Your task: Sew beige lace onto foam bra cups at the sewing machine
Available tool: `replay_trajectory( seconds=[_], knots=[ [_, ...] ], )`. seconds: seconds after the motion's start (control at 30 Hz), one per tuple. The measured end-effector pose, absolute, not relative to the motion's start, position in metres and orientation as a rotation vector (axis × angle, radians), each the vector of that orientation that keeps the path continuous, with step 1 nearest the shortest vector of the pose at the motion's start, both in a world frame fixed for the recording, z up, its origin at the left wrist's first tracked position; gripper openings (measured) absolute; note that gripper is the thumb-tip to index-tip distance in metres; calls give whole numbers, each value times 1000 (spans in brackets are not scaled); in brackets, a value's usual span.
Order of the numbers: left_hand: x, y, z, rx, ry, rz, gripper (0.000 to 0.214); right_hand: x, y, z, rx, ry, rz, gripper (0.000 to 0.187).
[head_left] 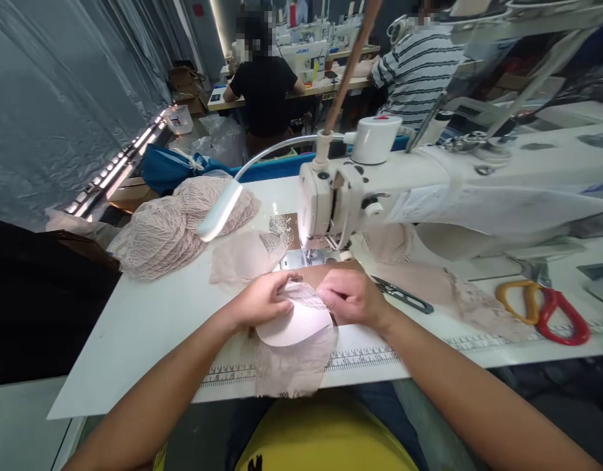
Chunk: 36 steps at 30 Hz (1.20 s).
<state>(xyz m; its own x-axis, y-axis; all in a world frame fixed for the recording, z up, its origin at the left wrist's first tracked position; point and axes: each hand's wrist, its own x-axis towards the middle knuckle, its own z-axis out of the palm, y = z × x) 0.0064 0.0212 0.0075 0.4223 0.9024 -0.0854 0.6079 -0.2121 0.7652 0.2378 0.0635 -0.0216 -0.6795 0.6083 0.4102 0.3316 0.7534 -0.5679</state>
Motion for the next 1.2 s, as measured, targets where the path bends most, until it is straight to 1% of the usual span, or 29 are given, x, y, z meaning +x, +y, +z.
replay_trajectory(
  seconds=[0.07, 0.2, 0.3, 0.43, 0.53, 0.63, 0.77, 0.87, 0.93, 1.03, 1.1, 1.2],
  knots=[
    [16, 41, -2, 2038, 1317, 519, 49, 238, 63, -22, -660, -2476, 575, 32],
    [20, 62, -10, 2125, 1566, 580, 25, 236, 63, -23, -777, -2574, 480, 29],
    [21, 67, -12, 2130, 1602, 581, 22, 234, 63, -22, -815, -2573, 456, 30],
    [26, 70, -14, 2177, 1477, 522, 23, 233, 65, -24, -968, -2527, 341, 22],
    [25, 70, -9, 2280, 1576, 510, 23, 233, 67, -26, -1080, -2552, 266, 19],
    [24, 60, 2, 2457, 1653, 553, 24, 232, 67, -28, -1108, -2597, 236, 19],
    [31, 43, 5, 2664, 1379, 414, 27, 230, 67, -27, -1145, -2629, 203, 20],
    [34, 39, -6, 2759, 1342, 346, 30, 230, 68, -25, -1147, -2613, 219, 25],
    [33, 42, -13, 2776, 1347, 333, 32, 229, 68, -23, -1176, -2607, 246, 25],
    [26, 49, -18, 2775, 1318, 321, 40, 227, 70, -22, -1217, -2610, 261, 18],
    [22, 55, -18, 2762, 1298, 314, 45, 226, 71, -23, -1227, -2610, 243, 15],
    [18, 63, -16, 2724, 1240, 289, 46, 225, 72, -25, -1246, -2596, 202, 14]
  ],
)
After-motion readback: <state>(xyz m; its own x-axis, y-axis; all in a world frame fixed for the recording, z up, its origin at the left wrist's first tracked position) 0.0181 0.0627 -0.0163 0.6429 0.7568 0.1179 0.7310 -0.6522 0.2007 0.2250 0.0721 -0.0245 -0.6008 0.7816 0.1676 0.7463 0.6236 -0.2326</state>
